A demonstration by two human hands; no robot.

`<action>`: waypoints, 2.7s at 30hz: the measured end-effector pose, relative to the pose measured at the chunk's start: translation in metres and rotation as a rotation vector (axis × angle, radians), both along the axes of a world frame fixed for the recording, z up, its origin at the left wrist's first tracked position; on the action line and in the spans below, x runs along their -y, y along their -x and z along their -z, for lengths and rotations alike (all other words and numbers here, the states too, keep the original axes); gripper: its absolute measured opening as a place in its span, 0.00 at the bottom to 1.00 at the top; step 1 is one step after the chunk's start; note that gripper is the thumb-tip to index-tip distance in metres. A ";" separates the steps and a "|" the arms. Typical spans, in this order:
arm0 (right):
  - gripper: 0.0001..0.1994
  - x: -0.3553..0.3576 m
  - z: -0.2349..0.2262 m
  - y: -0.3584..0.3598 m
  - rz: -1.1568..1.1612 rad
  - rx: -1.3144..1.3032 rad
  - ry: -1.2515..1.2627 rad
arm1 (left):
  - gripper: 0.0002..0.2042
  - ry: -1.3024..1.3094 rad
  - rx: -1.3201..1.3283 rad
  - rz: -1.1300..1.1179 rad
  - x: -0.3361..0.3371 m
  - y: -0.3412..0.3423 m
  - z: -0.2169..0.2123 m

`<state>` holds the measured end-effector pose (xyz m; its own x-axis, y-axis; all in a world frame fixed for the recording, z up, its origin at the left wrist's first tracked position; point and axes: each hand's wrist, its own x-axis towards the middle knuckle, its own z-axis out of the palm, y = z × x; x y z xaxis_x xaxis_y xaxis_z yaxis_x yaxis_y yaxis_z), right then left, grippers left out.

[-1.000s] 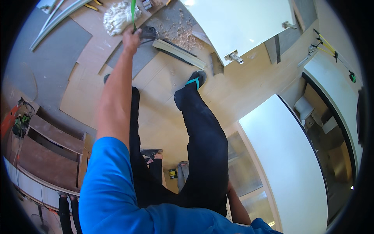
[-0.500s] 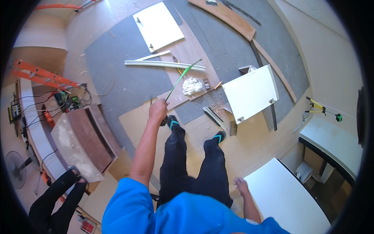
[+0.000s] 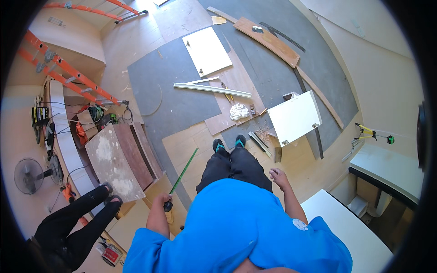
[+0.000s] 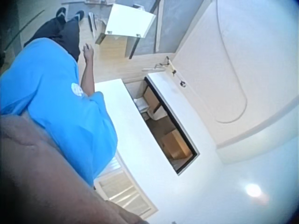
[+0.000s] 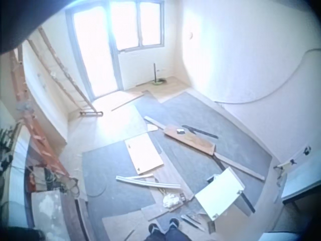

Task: The person scrapes a white cabinet door with a metal scraper, then measures the door with a tape measure. The person sits on the floor during the task.

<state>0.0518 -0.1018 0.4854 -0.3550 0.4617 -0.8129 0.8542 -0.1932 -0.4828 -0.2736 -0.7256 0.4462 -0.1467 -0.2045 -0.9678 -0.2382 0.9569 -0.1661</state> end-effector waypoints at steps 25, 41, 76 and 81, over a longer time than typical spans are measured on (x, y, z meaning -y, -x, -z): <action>0.20 -0.196 0.022 0.082 -0.132 0.269 0.091 | 0.24 -0.238 0.004 -1.132 -0.191 0.018 -0.063; 0.21 -0.213 -0.111 0.519 -1.214 -0.348 -0.532 | 0.29 -0.540 -0.261 -0.536 -0.349 0.305 -0.030; 0.22 -0.580 -0.117 0.938 -1.976 0.203 0.615 | 0.28 -0.360 -0.279 -1.249 -0.854 0.285 -0.008; 0.17 -0.605 0.040 1.001 -1.762 -0.265 0.483 | 0.27 -0.405 -0.403 -1.257 -0.855 0.296 0.177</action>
